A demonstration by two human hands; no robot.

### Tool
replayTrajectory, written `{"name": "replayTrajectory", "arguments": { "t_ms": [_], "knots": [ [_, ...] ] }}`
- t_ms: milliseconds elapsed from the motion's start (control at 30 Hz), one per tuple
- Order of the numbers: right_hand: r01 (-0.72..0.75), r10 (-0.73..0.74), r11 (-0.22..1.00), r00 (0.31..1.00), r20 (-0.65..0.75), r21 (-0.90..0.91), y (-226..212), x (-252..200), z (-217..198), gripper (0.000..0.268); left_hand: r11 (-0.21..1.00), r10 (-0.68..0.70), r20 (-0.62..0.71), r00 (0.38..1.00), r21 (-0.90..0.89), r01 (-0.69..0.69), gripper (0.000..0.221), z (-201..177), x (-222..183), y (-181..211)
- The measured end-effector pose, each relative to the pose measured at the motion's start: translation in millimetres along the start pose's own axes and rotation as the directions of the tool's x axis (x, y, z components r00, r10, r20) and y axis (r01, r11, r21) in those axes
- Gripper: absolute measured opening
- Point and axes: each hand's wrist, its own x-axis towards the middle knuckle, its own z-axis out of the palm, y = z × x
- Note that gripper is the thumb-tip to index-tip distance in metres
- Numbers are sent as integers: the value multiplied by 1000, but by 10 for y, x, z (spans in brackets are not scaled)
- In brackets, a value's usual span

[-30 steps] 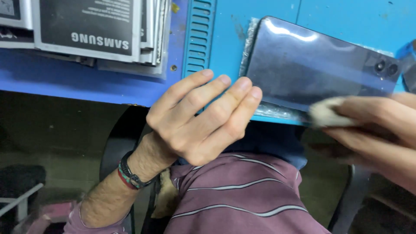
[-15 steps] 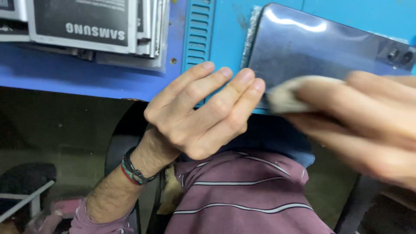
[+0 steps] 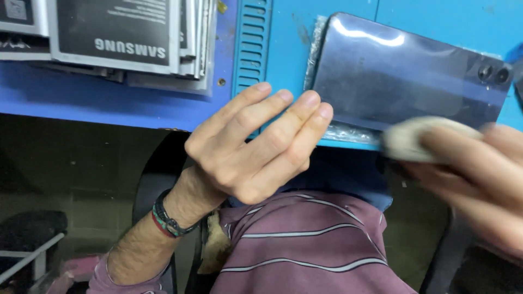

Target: Cleaning the back surface of a smartphone using a cloth and cleaning solution.

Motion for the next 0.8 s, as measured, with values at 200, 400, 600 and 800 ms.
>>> {"name": "replayTrajectory", "arguments": {
  "t_ms": [200,400,600,800],
  "knots": [
    [-34,46,996,986,158,-82,1288,-1384,1119,101,1000,14,9,1000,-14,-14,17,20,19,7],
    [-155,160,943,987,8,295,408,-785,294,70,998,-42,95,995,-34,45,36,-28,175,146],
    [-81,163,980,855,-492,184,342,-395,52,28,992,-100,391,915,-38,124,40,-273,879,139],
    [-188,246,969,814,-526,162,524,-345,46,54,991,32,682,730,-118,67,101,-43,1299,39]
  ]
}}
